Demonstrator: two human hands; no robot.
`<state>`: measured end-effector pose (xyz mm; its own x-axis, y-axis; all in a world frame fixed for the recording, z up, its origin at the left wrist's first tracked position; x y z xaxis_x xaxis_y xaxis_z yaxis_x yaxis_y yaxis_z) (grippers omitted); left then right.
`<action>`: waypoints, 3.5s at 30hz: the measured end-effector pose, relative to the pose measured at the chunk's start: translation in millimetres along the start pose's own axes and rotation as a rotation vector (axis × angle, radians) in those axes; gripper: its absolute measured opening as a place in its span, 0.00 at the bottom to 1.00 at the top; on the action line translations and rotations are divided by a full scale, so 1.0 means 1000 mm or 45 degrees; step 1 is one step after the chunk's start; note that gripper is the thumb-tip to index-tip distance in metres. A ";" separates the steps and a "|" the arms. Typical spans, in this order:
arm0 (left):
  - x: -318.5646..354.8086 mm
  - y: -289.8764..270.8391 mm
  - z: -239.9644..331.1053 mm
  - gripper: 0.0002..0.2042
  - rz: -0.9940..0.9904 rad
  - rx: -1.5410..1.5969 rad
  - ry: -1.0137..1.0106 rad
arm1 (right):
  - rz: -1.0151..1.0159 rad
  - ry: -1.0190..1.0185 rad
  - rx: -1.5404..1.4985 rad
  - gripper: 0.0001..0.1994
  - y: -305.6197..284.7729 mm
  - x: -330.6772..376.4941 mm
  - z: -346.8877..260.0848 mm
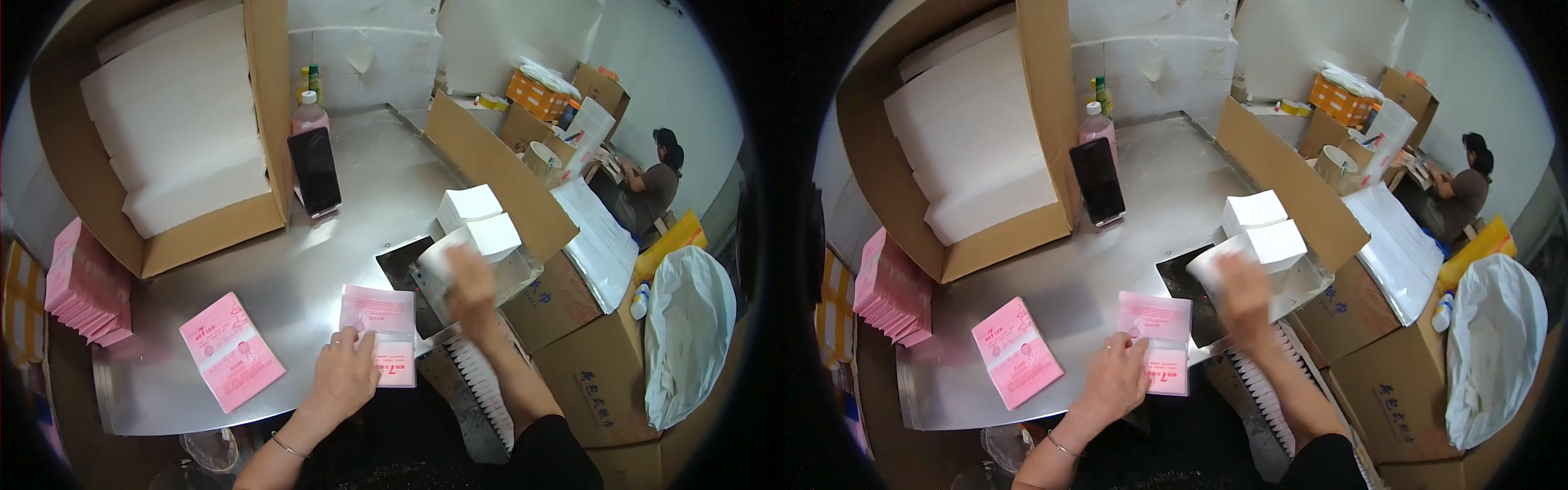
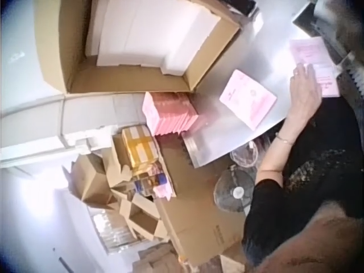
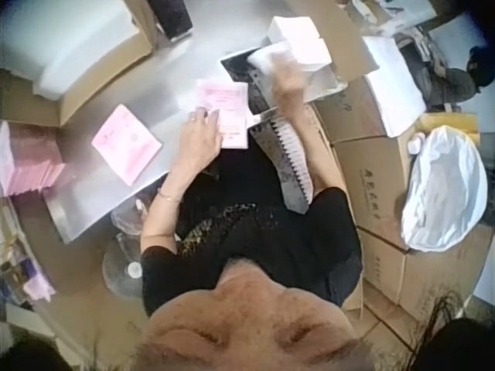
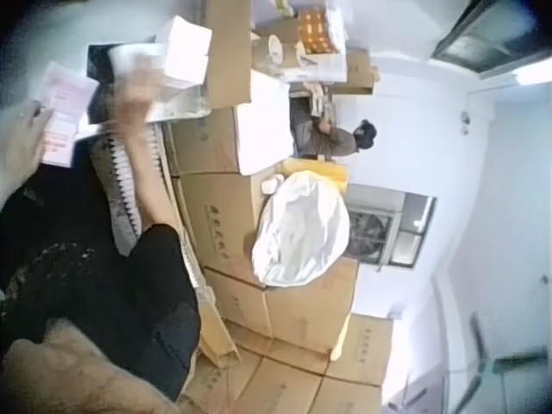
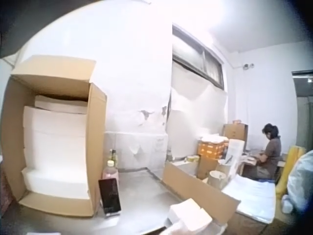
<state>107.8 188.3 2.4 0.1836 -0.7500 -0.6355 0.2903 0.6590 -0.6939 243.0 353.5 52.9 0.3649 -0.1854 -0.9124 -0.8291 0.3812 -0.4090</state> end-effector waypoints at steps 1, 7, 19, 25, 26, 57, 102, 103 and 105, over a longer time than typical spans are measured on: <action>0.000 -0.004 -0.002 0.21 -0.004 0.006 -0.006 | 0.000 -0.106 -0.296 0.21 -0.002 0.011 -0.042; -0.016 -0.019 0.005 0.39 -0.104 0.050 -0.135 | -0.638 -0.130 -0.325 0.13 0.057 0.059 -0.097; 0.020 -0.070 -0.011 0.13 -0.013 0.117 -0.093 | -1.180 0.368 0.134 0.07 0.071 0.062 0.024; 0.051 -0.158 -0.081 0.16 0.241 -0.575 -0.602 | -0.164 0.187 0.694 0.11 -0.007 -0.025 0.060; 0.060 -0.145 -0.094 0.15 0.132 -0.669 -0.587 | -0.162 0.187 0.714 0.11 -0.007 -0.013 0.073; 0.005 -0.019 -0.028 0.36 0.079 -0.011 -0.221 | -0.105 0.495 -0.497 0.23 0.022 -0.005 -0.016; -0.015 -0.020 0.008 0.40 -0.029 0.072 -0.128 | -0.563 -0.210 -0.340 0.15 0.048 0.040 -0.109; -0.014 -0.018 0.009 0.40 -0.038 0.073 -0.129 | -0.600 -0.152 -0.233 0.15 0.066 0.034 -0.098; -0.013 -0.008 0.002 0.38 -0.102 -0.022 -0.238 | -0.663 -0.062 -0.046 0.14 0.104 0.041 -0.064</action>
<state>105.0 192.8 17.2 0.3321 -0.7964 -0.5055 0.2951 0.5967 -0.7462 144.4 327.6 -26.5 0.7512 -0.2992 -0.5883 -0.5465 0.2179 -0.8086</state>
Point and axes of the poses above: each hand's wrist, its own x-axis away from the middle knuckle, its own y-axis out of the palm, z = x × y, the point moved 7 cm from there along -x, towards the middle knuckle, and after that the axes turned 13 degrees about z, right-handed, at the moved point
